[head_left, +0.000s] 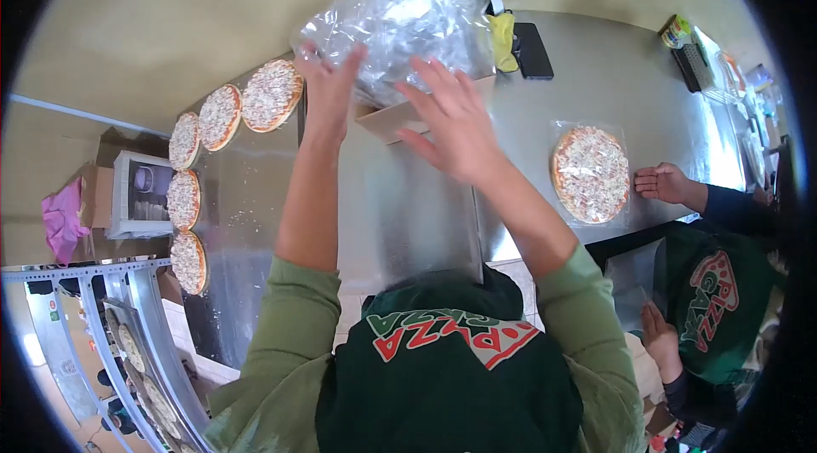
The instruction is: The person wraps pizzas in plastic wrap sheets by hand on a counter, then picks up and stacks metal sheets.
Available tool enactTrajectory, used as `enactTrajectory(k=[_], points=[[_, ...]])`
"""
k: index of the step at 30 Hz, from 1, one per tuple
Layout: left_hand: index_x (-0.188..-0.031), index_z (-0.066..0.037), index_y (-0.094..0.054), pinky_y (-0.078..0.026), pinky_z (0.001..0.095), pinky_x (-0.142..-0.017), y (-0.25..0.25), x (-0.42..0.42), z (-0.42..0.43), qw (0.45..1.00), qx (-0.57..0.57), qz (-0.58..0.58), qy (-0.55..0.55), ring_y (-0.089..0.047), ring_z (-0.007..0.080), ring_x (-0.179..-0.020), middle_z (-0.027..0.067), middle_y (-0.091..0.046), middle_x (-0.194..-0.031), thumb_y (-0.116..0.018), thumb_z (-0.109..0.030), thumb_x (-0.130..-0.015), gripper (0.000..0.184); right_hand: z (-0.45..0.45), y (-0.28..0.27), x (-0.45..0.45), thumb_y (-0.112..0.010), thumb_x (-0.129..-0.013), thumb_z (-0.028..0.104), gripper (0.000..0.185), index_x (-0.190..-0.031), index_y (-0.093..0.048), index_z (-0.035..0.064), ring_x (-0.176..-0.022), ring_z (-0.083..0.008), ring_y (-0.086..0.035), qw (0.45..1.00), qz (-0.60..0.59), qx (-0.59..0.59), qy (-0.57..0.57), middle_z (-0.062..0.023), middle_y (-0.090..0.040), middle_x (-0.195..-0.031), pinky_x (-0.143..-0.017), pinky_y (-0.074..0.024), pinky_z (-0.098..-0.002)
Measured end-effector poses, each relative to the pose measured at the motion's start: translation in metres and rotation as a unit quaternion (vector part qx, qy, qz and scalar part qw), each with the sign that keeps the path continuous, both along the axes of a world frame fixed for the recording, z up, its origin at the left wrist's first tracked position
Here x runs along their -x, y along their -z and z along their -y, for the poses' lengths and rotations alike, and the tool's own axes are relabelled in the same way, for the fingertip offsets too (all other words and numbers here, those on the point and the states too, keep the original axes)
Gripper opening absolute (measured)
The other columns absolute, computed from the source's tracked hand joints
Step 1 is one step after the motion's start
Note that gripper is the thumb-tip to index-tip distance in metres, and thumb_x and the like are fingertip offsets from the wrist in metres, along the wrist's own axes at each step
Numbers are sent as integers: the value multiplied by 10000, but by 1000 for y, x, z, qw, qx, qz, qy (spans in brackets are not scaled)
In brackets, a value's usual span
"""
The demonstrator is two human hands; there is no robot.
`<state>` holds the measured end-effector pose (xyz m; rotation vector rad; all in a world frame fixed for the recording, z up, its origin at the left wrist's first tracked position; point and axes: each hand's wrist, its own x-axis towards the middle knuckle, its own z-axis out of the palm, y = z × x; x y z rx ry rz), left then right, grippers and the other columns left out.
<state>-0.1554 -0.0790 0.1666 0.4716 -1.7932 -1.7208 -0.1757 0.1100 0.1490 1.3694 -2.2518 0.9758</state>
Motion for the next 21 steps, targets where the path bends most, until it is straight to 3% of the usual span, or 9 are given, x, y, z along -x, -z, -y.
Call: enactTrajectory(k=[3,5,6,8,12,15,17,18,21], points=[[-1229,-21,-390,-469,304,-705,23,-37,39,998,54,18,29,-458,99,-713,-3,-407,-770,-447,-372,-905,481,60,39,37,-490,-810,525,631,-1335,-342,207,-1316,-295,-203,982,-43,-142,113,-90,-211,-1434,-1025,-181,-543],[-1166,-28,-476,-493,307,-664,24,-81,85,978,-78,173,82,-443,70,-608,-31,-392,-682,-424,-378,-915,434,70,35,56,-339,-811,625,663,-1362,-273,264,-1331,-281,-155,950,93,-267,132,-67,-163,-1450,-1017,-149,-584],[-1116,-26,-511,-494,299,-627,16,-95,87,986,-97,125,51,-443,63,-588,-35,-389,-667,-431,-345,-916,384,73,34,65,-264,-811,676,684,-1376,-238,292,-1338,-275,-132,921,160,-327,139,-55,-139,-1458,-1013,-133,-605],[-1015,-23,-581,-496,284,-554,-17,-121,80,990,-133,34,-13,-443,48,-548,-42,-382,-638,-445,-279,-920,305,83,37,72,-253,-808,683,673,-1374,-226,319,-1339,-259,-135,900,217,-361,116,-25,-132,-1460,-1001,-130,-631],[-1090,-68,-533,-477,263,-509,-32,-150,68,993,-96,44,-47,-302,38,-482,-70,-259,-580,-378,-373,-934,376,96,32,73,-232,-805,693,695,-1357,-294,277,-1343,-239,-125,862,281,-398,139,-56,-185,-1446,-1018,-132,-600],[-1130,-79,-511,-473,249,-519,-63,-195,97,978,-180,-85,-61,-335,43,-493,-59,-324,-587,-400,-382,-926,382,91,90,124,-273,-805,679,705,-1281,-441,187,-1317,-253,-217,829,293,-452,153,-104,-330,-1380,-1020,-221,-512],[-1144,-87,-503,-471,237,-538,-82,-213,106,970,-205,-129,-29,-395,43,-511,-52,-419,-609,-409,-370,-926,369,92,56,109,-375,-809,615,637,-1205,-508,135,-1263,-279,-307,841,293,-414,190,-126,-435,-1285,-991,-277,-455],[-1160,-89,-490,-457,244,-487,-82,-217,107,967,-228,-99,-50,-401,47,-490,-55,-416,-597,-399,-373,-928,379,92,41,98,-426,-811,584,605,-1168,-542,109,-1236,-292,-352,847,294,-391,207,-137,-488,-1238,-977,-305,-427],[-1164,-103,-479,-435,256,-390,-64,-220,104,947,-301,-19,-112,-439,57,-455,-52,-444,-589,-380,-381,-930,377,82,50,74,-586,-766,407,493,-1194,-521,170,-1195,-291,-388,931,155,-263,198,-78,-416,-1299,-967,-301,-481]])
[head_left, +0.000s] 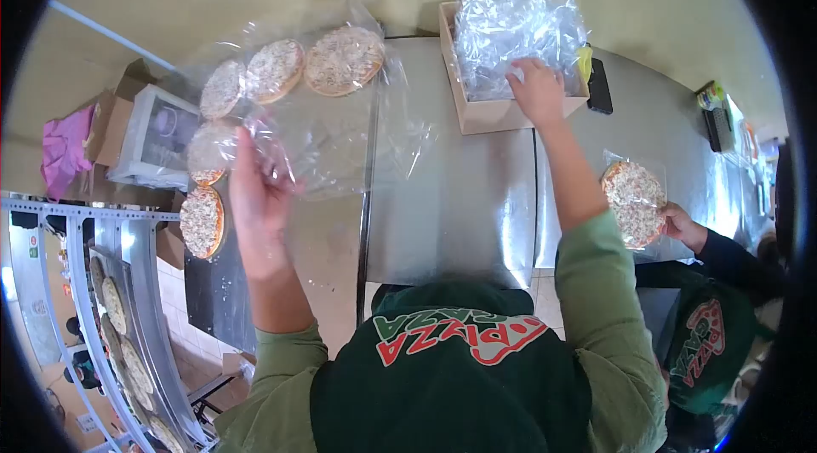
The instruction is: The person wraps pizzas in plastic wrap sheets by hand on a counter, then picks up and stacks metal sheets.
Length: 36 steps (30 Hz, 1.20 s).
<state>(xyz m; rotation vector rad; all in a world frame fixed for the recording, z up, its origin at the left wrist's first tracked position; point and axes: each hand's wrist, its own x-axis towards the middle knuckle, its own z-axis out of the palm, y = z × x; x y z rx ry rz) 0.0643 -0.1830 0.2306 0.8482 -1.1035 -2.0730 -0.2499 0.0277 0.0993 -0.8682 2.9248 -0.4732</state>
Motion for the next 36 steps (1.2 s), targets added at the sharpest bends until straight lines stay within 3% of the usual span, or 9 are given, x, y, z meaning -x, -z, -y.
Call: enactTrajectory(k=[2,9,12,15,19,21,28,33,36], points=[[-1103,-122,-511,-441,251,-399,13,2,-14,997,-70,35,-22,-458,63,-457,-42,-479,-606,-389,-381,-927,336,-3,-23,-53,-655,-707,229,466,-1158,-545,197,-1143,-294,-421,948,-166,268,-50,-90,-459,-1229,-992,-266,-483],[-951,-122,-532,-442,254,-447,74,-24,-35,967,-185,19,177,-519,105,-553,-14,-505,-643,-468,-363,-900,254,-12,-54,-149,-663,-708,164,368,-1058,-587,245,-1072,-252,-484,791,-338,369,-351,-69,-544,-1147,-957,-315,-436],[-967,-101,-508,-450,272,-470,44,-1,-71,979,-196,51,21,-514,128,-600,12,-489,-687,-502,-369,-881,281,-36,-33,-139,-614,-792,172,215,-1006,-607,151,-942,-206,-571,888,142,306,-313,-82,-624,-984,-901,-401,-374],[-1000,-62,-472,-466,296,-500,24,24,-111,997,-65,-2,-37,-530,156,-684,56,-506,-797,-545,-315,-860,299,-56,4,-140,-559,-858,180,182,-972,-595,43,-800,-161,-606,737,514,405,-169,-92,-641,-857,-806,-467,-291],[-974,-17,-473,-491,316,-537,86,28,-148,844,426,279,169,-559,157,-734,94,-550,-858,-602,-155,-808,251,-66,-13,-168,-536,-874,136,193,-958,-588,-29,-767,-132,-602,611,637,466,-52,-88,-628,-874,-740,-495,-268],[-931,-4,-501,-503,309,-556,92,36,-162,874,354,257,210,-570,153,-713,95,-564,-828,-611,-135,-802,214,-69,-18,-178,-540,-868,112,176,-960,-594,-27,-785,-131,-604,593,644,482,-36,-81,-627,-881,-751,-495,-277],[-833,-25,-551,-546,314,-607,95,32,-141,974,-40,125,186,-620,189,-796,91,-599,-760,-513,-174,-874,159,-91,18,-170,-561,-811,57,163,-952,-601,-16,-772,-110,-583,728,485,483,-48,-54,-618,-833,-721,-485,-256],[-745,-87,-537,-496,313,-647,110,8,-98,910,-279,-121,283,-570,158,-656,18,-546,-670,-437,-236,-913,245,-112,38,-159,-578,-723,18,188,-910,-599,2,-726,-114,-571,867,350,355,-3,-38,-600,-773,-656,-470,-274],[-680,-132,-490,-416,275,-565,130,4,-95,953,-137,-43,265,-461,120,-533,-25,-440,-564,-409,-257,-927,289,-87,21,-164,-536,-739,65,102,-824,-577,27,-664,-123,-547,590,564,559,143,-42,-563,-709,-605,-448,-258]])
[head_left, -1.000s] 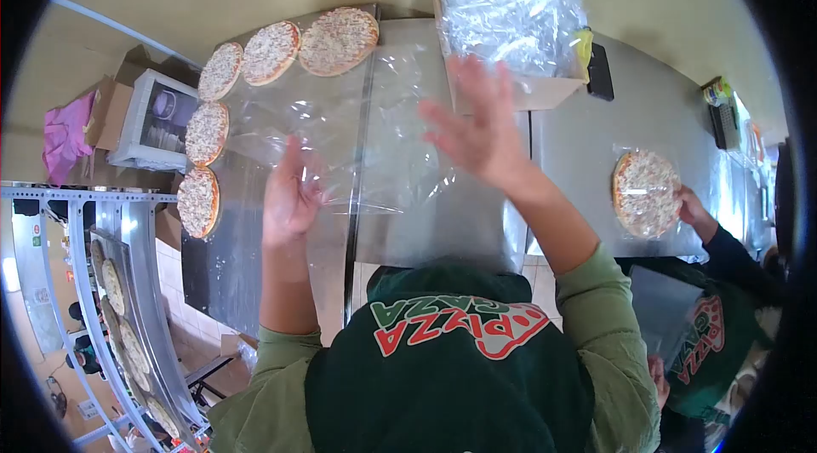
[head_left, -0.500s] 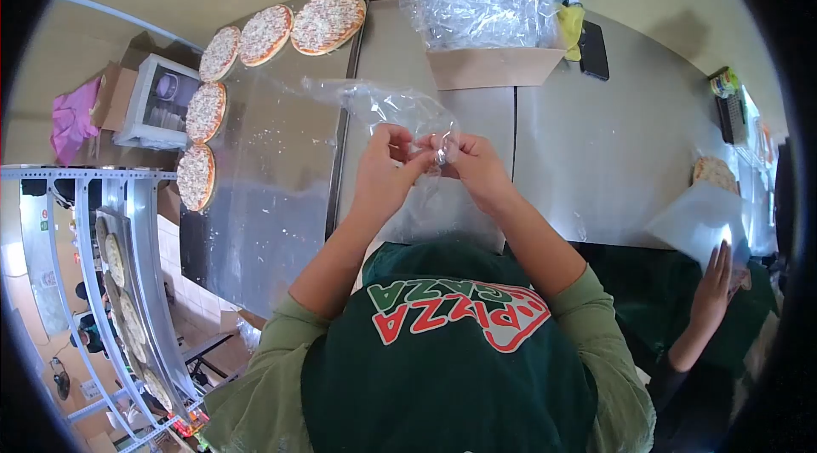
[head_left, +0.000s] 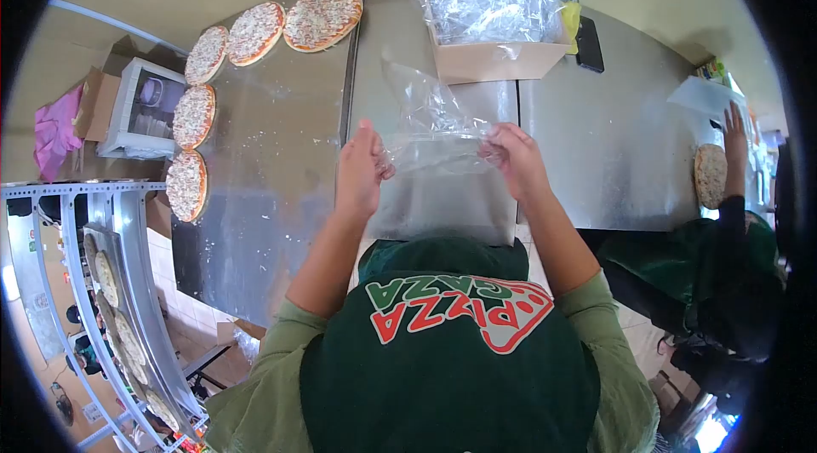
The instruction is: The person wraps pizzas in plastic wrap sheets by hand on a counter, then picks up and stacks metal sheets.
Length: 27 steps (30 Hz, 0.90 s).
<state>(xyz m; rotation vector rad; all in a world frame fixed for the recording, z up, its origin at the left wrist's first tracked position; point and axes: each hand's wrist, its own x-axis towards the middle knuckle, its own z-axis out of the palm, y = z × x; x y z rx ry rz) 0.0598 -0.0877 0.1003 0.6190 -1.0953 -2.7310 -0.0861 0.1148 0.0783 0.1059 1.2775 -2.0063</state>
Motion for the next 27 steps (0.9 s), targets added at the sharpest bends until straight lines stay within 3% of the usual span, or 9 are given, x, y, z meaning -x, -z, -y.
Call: enactTrajectory(k=[3,7,11,13,15,17,20,23,27], points=[[-607,-171,-389,-293,246,-440,47,19,-35,964,204,76,-150,-329,81,-431,-53,-319,-488,-396,-316,-934,357,35,-44,-53,-470,-766,109,79,-730,-519,59,-531,-126,-473,990,23,133,-31,-48,-488,-605,-487,-380,-249],[-594,-168,-299,-198,238,-363,1,-1,-7,996,-52,69,-18,-254,63,-385,-61,-241,-477,-388,-434,-921,430,24,-17,-7,-440,-742,102,83,-662,-457,114,-409,-100,-348,977,160,-37,135,-5,-381,-515,-352,-201,-280],[-593,-177,-315,-193,242,-352,36,26,-19,981,-6,184,-55,-254,83,-364,-56,-274,-499,-419,-460,-900,430,29,14,-39,-482,-798,162,76,-736,-505,125,-433,-85,-351,992,10,-104,73,21,-402,-568,-344,-232,-211],[-599,-174,-326,-194,239,-355,51,32,-46,901,408,59,-134,-263,80,-380,-60,-259,-496,-421,-459,-900,425,17,34,-38,-473,-819,180,104,-743,-510,120,-442,-84,-362,986,-20,-123,112,20,-396,-565,-362,-261,-218],[-622,-162,-355,-204,235,-356,45,33,-49,906,403,54,-119,-280,77,-401,-57,-262,-508,-424,-442,-903,402,-38,85,9,-463,-840,198,133,-751,-515,115,-452,-84,-373,977,-49,-103,182,19,-389,-562,-379,-291,-225],[-663,-143,-404,-224,229,-357,1,22,-18,983,-22,184,-10,-305,74,-427,-48,-283,-534,-430,-409,-908,363,-104,142,57,-453,-862,216,162,-758,-519,110,-461,-83,-384,978,-44,-69,192,18,-383,-560,-396,-320,-232],[-715,-138,-366,-280,223,-384,40,28,12,983,-2,171,-63,-306,67,-420,-34,-293,-550,-449,-370,-906,312,-121,126,53,-453,-881,263,257,-773,-525,42,-551,-162,-502,986,3,-90,142,-37,-484,-597,-516,-423,-309],[-764,-129,-356,-274,222,-380,67,35,0,930,225,279,-88,-318,58,-425,-26,-303,-565,-463,-363,-898,290,-98,90,44,-448,-890,199,237,-917,-519,-25,-686,-285,-587,810,-364,-431,160,-159,-610,-828,-593,-450,-351],[-963,-9,-452,-436,353,-572,147,6,34,811,439,374,-102,-495,209,-610,91,-473,-742,-490,-372,-875,376,-160,112,67,-417,-899,256,268,-926,-490,0,-754,-431,-568,725,-367,-578,75,-263,-583,-779,-641,-445,-462]])
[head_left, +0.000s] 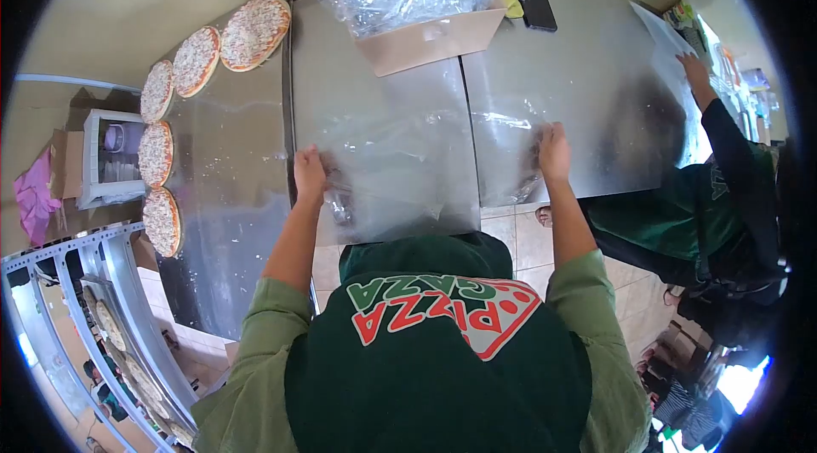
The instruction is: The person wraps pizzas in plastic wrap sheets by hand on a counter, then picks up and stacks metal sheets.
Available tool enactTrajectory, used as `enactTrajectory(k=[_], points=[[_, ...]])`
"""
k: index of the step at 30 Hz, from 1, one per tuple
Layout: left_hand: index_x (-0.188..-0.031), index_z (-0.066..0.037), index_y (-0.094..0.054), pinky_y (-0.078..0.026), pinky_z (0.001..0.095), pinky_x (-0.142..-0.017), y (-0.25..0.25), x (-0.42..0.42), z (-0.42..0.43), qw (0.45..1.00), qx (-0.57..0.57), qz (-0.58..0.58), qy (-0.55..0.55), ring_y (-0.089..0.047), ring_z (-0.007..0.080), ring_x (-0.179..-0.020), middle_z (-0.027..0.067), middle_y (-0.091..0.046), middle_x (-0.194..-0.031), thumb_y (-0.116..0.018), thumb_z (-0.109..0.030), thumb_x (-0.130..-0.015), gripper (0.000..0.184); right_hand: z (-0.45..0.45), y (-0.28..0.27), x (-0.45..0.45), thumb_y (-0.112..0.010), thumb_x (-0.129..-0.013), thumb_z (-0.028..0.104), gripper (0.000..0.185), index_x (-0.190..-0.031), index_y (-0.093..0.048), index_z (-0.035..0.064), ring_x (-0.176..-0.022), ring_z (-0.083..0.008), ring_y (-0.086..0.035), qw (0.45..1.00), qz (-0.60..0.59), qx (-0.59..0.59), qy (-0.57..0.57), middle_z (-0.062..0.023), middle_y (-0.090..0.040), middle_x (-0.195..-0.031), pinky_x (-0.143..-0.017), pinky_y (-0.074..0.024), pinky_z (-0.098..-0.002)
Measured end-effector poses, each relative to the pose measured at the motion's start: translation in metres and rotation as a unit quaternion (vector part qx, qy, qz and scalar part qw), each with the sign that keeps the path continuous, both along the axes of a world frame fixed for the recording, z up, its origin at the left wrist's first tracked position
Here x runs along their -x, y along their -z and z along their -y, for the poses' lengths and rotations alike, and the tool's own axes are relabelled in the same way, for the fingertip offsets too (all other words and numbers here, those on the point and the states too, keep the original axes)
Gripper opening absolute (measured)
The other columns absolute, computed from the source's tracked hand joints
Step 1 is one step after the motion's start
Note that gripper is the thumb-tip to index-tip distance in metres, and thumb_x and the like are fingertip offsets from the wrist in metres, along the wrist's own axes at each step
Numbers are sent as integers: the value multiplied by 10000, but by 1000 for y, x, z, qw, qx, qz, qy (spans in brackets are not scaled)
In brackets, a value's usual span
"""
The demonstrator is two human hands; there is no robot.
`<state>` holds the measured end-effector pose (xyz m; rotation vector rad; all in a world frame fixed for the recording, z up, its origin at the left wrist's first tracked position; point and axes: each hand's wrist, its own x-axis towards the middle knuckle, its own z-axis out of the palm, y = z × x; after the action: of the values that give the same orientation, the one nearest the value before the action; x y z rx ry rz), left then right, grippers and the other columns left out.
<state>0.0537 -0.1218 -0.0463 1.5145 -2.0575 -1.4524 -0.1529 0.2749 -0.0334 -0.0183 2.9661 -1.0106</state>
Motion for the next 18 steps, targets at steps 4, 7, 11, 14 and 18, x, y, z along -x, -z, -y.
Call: enactTrajectory(k=[4,7,11,14,18], points=[[-1080,-12,-473,-389,424,-862,-19,11,-19,925,375,26,59,-497,322,-980,200,-515,-1055,-561,-294,-827,389,-13,-2,4,-396,-908,254,247,-961,-483,29,-760,-451,-559,998,57,-10,-2,-264,-584,-779,-658,-436,-492],[-1150,-61,-457,-339,417,-931,-33,29,-54,833,398,-56,381,-434,331,-1105,179,-472,-1185,-586,-326,-797,461,-11,-4,8,-407,-902,268,246,-939,-490,39,-679,-410,-578,997,65,36,15,-232,-578,-682,-609,-439,-475],[-1335,-165,-318,-152,533,-1027,-30,49,-95,774,343,138,514,-163,337,-1311,145,-167,-1430,-611,-577,-665,839,-26,6,29,-410,-902,256,221,-990,-477,64,-665,-361,-591,1000,-8,-8,18,-206,-571,-678,-599,-446,-448],[-1376,-197,-251,-85,589,-1021,-39,60,-94,768,360,195,492,-90,338,-1334,121,-87,-1458,-613,-671,-577,997,-39,-2,42,-431,-883,216,243,-1101,-472,118,-800,-325,-580,992,-33,-121,21,-183,-572,-881,-636,-446,-435],[-1384,-198,-225,-82,595,-1018,-47,64,-90,767,362,185,497,-92,341,-1331,121,-88,-1455,-617,-680,-558,1033,-6,-42,32,-492,-833,150,379,-1206,-450,198,-1005,-324,-502,957,-201,-190,-93,-137,-489,-1147,-756,-431,-444]])
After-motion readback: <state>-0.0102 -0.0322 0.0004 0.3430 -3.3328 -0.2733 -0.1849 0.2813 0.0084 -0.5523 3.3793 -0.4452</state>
